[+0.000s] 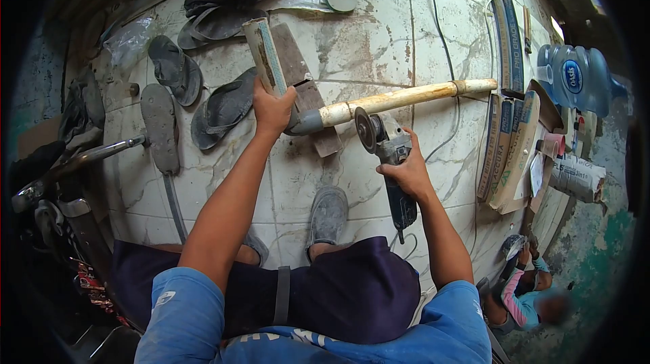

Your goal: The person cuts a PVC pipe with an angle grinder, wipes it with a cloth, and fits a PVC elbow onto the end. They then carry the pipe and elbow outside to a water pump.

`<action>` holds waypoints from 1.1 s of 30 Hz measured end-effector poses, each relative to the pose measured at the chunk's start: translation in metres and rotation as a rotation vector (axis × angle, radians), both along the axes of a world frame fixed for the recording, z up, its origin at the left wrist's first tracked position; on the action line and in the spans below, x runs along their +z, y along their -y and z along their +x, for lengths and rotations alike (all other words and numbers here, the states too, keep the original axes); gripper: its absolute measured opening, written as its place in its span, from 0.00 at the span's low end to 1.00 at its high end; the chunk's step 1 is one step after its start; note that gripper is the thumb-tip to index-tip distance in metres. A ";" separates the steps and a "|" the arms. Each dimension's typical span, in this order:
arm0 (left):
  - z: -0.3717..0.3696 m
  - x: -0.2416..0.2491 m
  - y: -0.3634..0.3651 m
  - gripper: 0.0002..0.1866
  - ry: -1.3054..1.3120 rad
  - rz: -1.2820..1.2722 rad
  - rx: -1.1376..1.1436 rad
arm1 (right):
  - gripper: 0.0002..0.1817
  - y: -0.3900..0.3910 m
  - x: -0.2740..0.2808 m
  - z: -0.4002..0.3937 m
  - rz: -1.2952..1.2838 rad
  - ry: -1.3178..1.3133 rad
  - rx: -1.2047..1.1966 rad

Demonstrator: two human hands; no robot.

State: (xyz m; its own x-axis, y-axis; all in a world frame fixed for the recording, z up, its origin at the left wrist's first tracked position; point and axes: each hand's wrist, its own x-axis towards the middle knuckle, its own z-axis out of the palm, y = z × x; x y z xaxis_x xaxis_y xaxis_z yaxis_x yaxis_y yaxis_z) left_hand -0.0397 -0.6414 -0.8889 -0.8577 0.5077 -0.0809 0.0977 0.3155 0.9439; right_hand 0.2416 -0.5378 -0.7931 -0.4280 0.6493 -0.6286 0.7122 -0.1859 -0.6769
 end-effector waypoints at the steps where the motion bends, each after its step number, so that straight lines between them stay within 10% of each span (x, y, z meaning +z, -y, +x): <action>1: 0.000 -0.001 0.000 0.25 0.001 0.004 -0.002 | 0.53 -0.001 -0.001 -0.001 0.001 -0.005 -0.003; 33: 0.005 0.006 0.001 0.21 -0.031 0.026 0.023 | 0.55 -0.001 -0.002 -0.010 -0.011 0.002 0.010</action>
State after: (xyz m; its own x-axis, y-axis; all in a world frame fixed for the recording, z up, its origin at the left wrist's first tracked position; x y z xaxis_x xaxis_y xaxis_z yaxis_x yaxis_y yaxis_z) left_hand -0.0344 -0.6420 -0.8833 -0.8711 0.4893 -0.0414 0.1200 0.2938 0.9483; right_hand 0.2312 -0.5366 -0.7954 -0.4331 0.6379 -0.6368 0.7156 -0.1862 -0.6733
